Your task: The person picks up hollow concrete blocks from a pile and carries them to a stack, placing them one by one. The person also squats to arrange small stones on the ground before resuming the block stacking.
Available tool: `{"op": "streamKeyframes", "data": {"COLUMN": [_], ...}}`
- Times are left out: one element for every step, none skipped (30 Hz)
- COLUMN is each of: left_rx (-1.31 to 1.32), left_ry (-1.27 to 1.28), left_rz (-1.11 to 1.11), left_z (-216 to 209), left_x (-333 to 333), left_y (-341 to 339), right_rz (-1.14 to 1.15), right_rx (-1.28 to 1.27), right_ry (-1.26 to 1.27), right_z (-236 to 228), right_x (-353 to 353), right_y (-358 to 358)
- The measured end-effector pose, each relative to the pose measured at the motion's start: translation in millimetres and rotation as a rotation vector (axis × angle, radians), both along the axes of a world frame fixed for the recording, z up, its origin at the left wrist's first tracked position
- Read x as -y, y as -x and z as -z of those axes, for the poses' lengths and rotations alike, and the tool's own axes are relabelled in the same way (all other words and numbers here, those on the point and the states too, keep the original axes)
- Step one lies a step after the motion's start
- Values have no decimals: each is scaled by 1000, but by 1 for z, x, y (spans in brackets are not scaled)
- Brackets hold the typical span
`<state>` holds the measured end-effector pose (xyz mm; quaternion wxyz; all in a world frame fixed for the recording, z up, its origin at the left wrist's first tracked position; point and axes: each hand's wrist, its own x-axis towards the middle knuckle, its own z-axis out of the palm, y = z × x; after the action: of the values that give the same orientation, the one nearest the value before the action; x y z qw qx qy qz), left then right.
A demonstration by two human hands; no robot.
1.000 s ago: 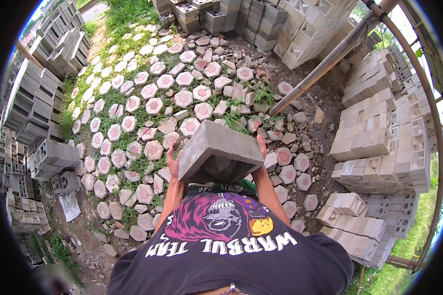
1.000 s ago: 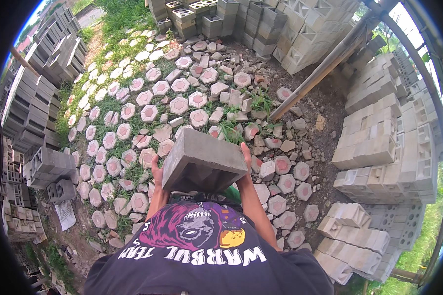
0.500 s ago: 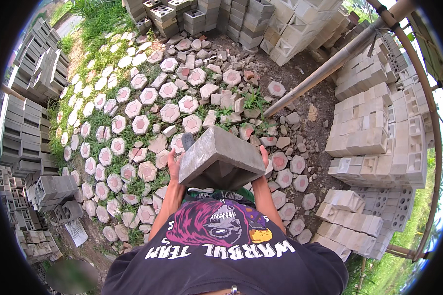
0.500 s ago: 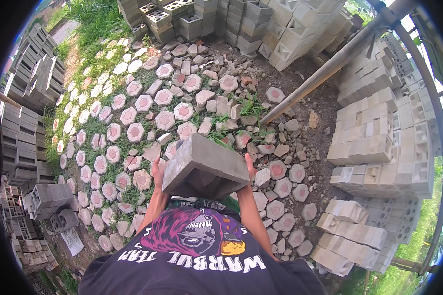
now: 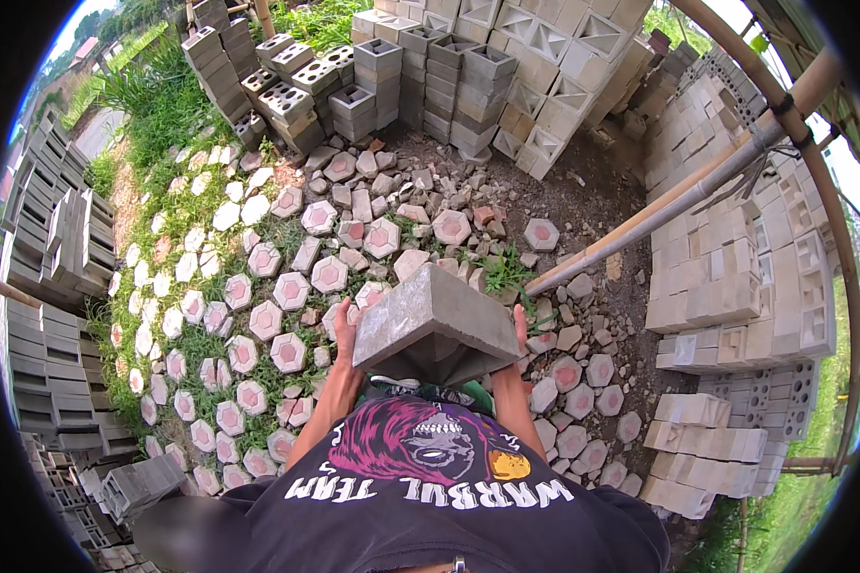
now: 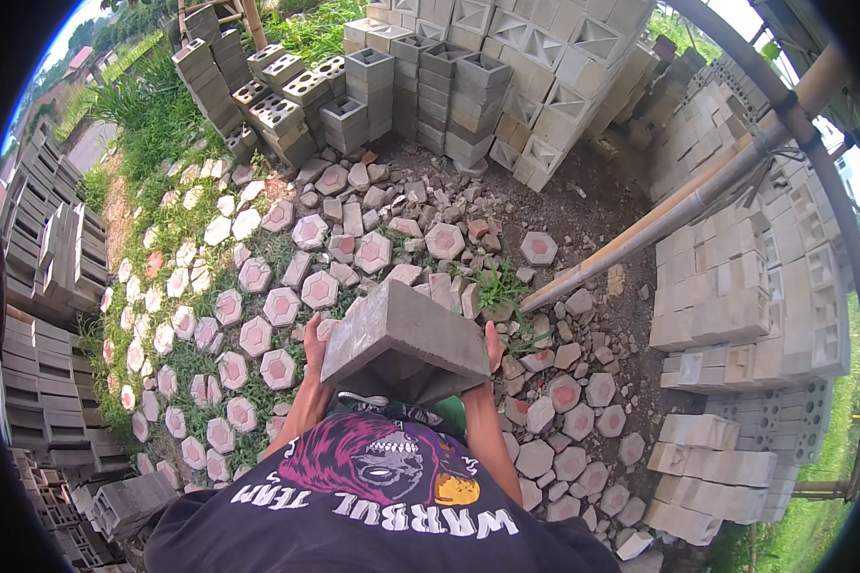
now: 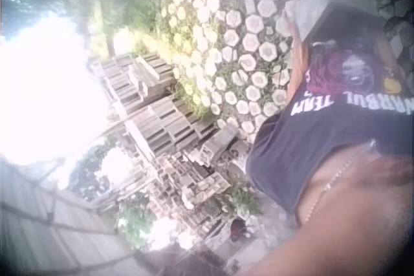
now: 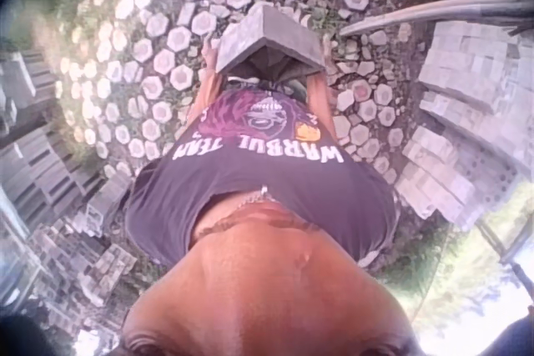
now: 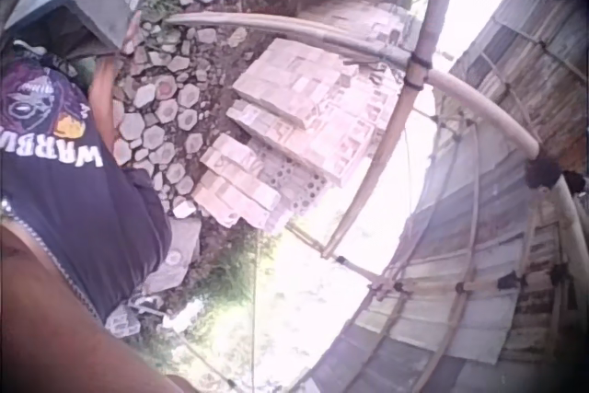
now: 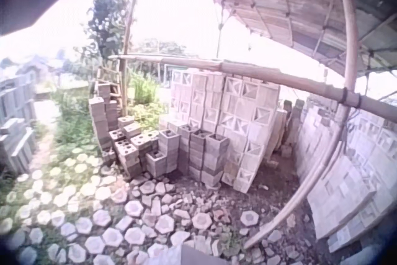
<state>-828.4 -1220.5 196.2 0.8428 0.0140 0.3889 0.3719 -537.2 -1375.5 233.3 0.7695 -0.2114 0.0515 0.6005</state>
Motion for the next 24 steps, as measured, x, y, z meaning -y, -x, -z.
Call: {"op": "streamKeyframes", "data": {"left_rx": [-20, -40, -58, -74, -46, -56, -67, -107, -95, -90, -82, -64, -82, -94, -107, -99, -87, -77, -66, -67, -66, -97, -86, -76], "left_ry": [15, 26, 38, 47, 55, 54, 58, 42, 43, 46, 49, 49, 39, 31, 22, 35, 50, 65, 78, 74, 69, 13, 20, 20], "left_rz": [11, 19, 33, 45, 69, 70, 72, 56, 90, 113, 139, 133, 121, 120, 120, 111, 86, 60, 34, 8, -17, -47, -63, -82], "left_z": [-8, -17, -29, -44, -45, -46, -47, -50, -51, -51, -50, -54, -45, -39, -33, -27, -17, -7, 3, 2, 0, -2, -20, -40], "left_x": [-13, -32, -38, -44, -58, -66, -76, -85, -94, -102, -111, -118, -127, -135, -144, -152, -164, -174, -185, -199, -209, -219, -227, -237], "left_y": [-8, -17, -19, -20, -25, -28, -33, -42, -48, -50, -54, -55, -53, -56, -59, -62, -68, -72, -77, -89, -103, -118, -139, -162], "right_rz": [39, 81, 87, 91, 118, 145, 169, 218, 269, 261, 257, 192, 129, 120, 108, 94, 74, 51, 25, 1, -26, -51, -42, -41], "right_rx": [23, 38, 35, 33, 24, 14, 4, 58, 110, 103, 97, 35, -29, -26, -22, -18, -3, 9, 10, 16, 10, 5, 14, 37], "right_ry": [32, 58, 80, 97, 127, 157, 187, 195, 204, 187, 169, 125, 79, 88, 96, 104, 99, 93, 86, 81, 73, 65, 89, 99], "right_z": [6, 13, 6, -4, -4, -1, 2, 18, 43, 46, 48, 20, -3, -9, -14, -17, -21, -24, -22, -22, -14, -7, -1, 1], "right_x": [-15, -26, -35, -44, -52, -59, -65, -71, -72, -80, -88, -101, -114, -126, -138, -151, -166, -181, -196, -209, -223, -236, -242, -258], "right_y": [0, 1, 7, 12, 10, 7, 4, -3, -12, -16, -20, -16, -13, -18, -24, -31, -38, -46, -58, -72, -89, -107, -121, -143]}}
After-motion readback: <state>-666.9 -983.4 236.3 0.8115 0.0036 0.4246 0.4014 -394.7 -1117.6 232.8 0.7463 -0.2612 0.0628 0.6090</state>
